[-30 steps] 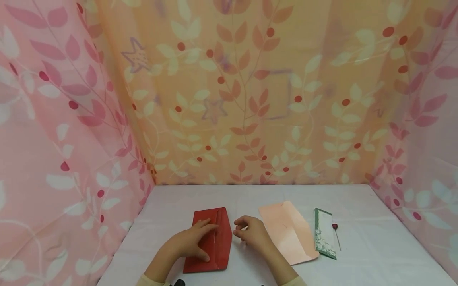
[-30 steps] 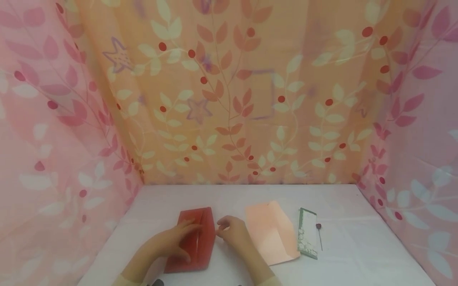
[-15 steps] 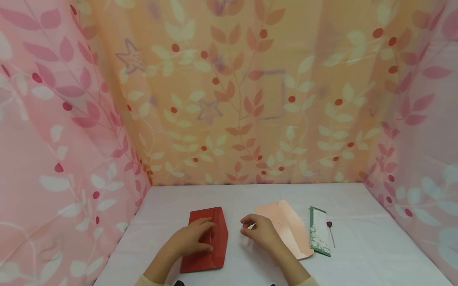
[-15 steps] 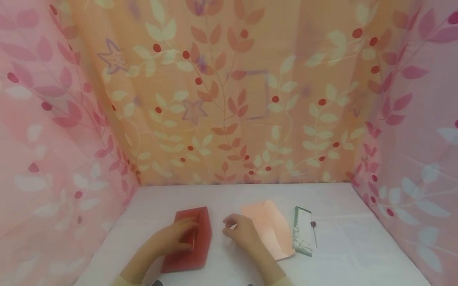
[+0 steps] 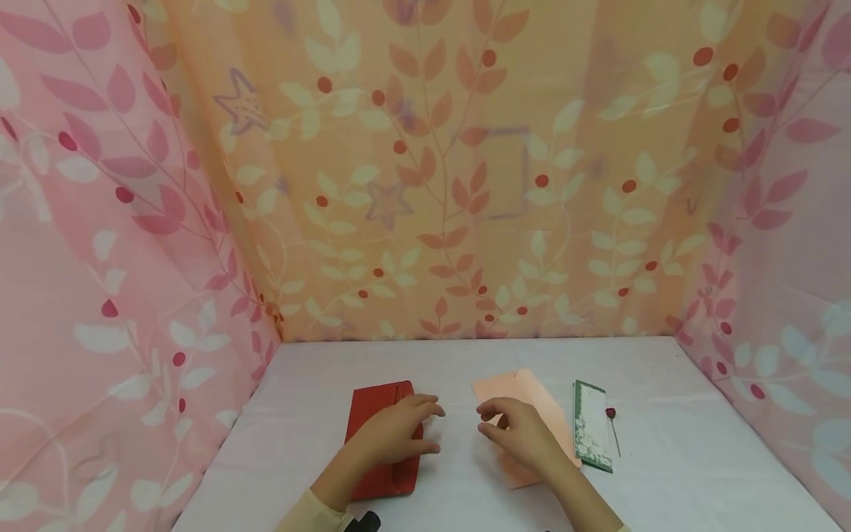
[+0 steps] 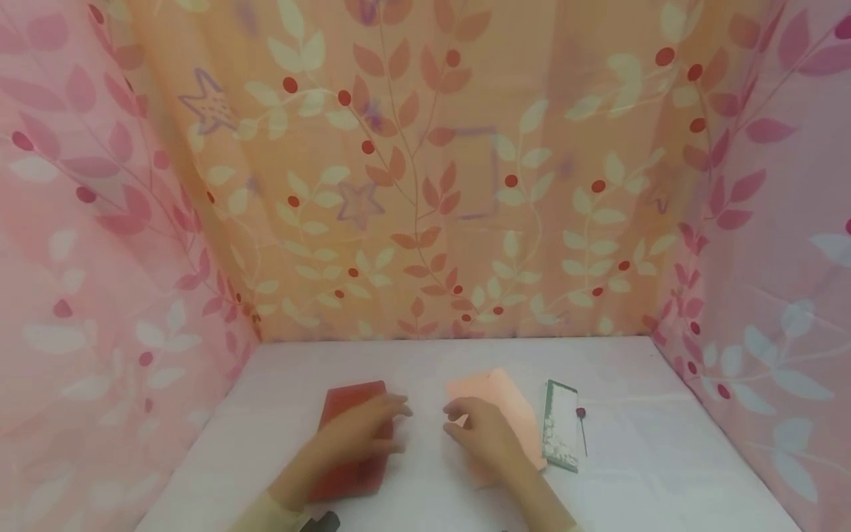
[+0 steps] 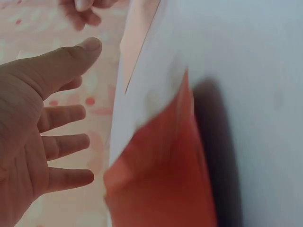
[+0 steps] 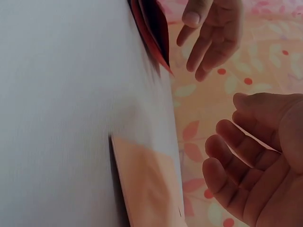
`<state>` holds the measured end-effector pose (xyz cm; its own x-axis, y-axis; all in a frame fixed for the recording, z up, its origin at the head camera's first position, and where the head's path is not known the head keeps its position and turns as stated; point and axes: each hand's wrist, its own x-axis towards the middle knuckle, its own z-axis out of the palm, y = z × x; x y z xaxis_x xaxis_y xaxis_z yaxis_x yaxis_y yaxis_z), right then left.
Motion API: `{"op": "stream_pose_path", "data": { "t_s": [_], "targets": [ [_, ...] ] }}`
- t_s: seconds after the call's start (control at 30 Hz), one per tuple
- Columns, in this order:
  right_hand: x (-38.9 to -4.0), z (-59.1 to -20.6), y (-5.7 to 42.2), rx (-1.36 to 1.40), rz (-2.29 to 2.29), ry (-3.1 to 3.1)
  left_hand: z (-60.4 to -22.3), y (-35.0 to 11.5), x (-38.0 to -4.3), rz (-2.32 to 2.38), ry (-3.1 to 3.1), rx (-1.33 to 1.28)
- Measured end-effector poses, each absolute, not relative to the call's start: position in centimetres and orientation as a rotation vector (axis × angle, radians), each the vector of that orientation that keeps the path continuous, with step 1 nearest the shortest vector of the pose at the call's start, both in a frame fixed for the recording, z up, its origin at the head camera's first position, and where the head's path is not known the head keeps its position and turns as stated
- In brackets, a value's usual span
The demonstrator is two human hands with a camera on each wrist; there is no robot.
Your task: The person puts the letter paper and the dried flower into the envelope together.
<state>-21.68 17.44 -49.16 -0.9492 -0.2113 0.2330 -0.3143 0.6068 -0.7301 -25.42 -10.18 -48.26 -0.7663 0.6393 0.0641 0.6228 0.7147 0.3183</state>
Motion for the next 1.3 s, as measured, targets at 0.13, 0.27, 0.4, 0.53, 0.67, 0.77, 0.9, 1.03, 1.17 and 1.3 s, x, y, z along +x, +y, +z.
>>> {"op": "stream_pose_path", "data": {
  "t_s": [0.13, 0.27, 0.4, 0.53, 0.67, 0.77, 0.9, 1.03, 1.17, 1.3],
  "targets": [
    [-21.3, -49.0, 19.2, 0.412, 1.129, -2.724, -48.5, -7.4, -25.6, 0.439, 2.863, 1.155],
    [-21.0, -49.1, 21.1, 0.381, 1.022, -2.759, -48.8, -4.9, -25.7, 0.369, 2.865, 1.196],
    [-20.8, -49.3, 22.8, 0.391, 0.950, -2.763, -49.1, -2.8, -25.7, 0.332, 2.865, 1.227],
    [-20.7, -49.9, 24.3, 0.382, 0.868, -2.769, -49.5, -1.2, -25.6, 0.305, 2.868, 1.288],
    [-20.5, -50.4, 25.5, 0.377, 0.800, -2.764, -49.6, 0.2, -25.5, 0.259, 2.872, 1.333],
    [-20.3, -50.6, 26.4, 0.382, 0.748, -2.750, -49.4, 1.0, -25.5, 0.226, 2.873, 1.358],
    [-20.2, -50.7, 27.3, 0.379, 0.693, -2.729, -49.1, 2.0, -25.8, 0.201, 2.879, 1.395],
    [-20.3, -50.6, 28.1, 0.393, 0.685, -2.711, -49.1, 2.8, -26.2, 0.167, 2.886, 1.409],
    [-20.7, -51.2, 29.1, 0.430, 0.647, -2.685, -49.0, 4.0, -26.7, 0.139, 2.866, 1.381],
    [-21.1, -51.7, 29.8, 0.445, 0.649, -2.687, -49.1, 5.3, -27.3, 0.123, 2.847, 1.355]
  ]
}}
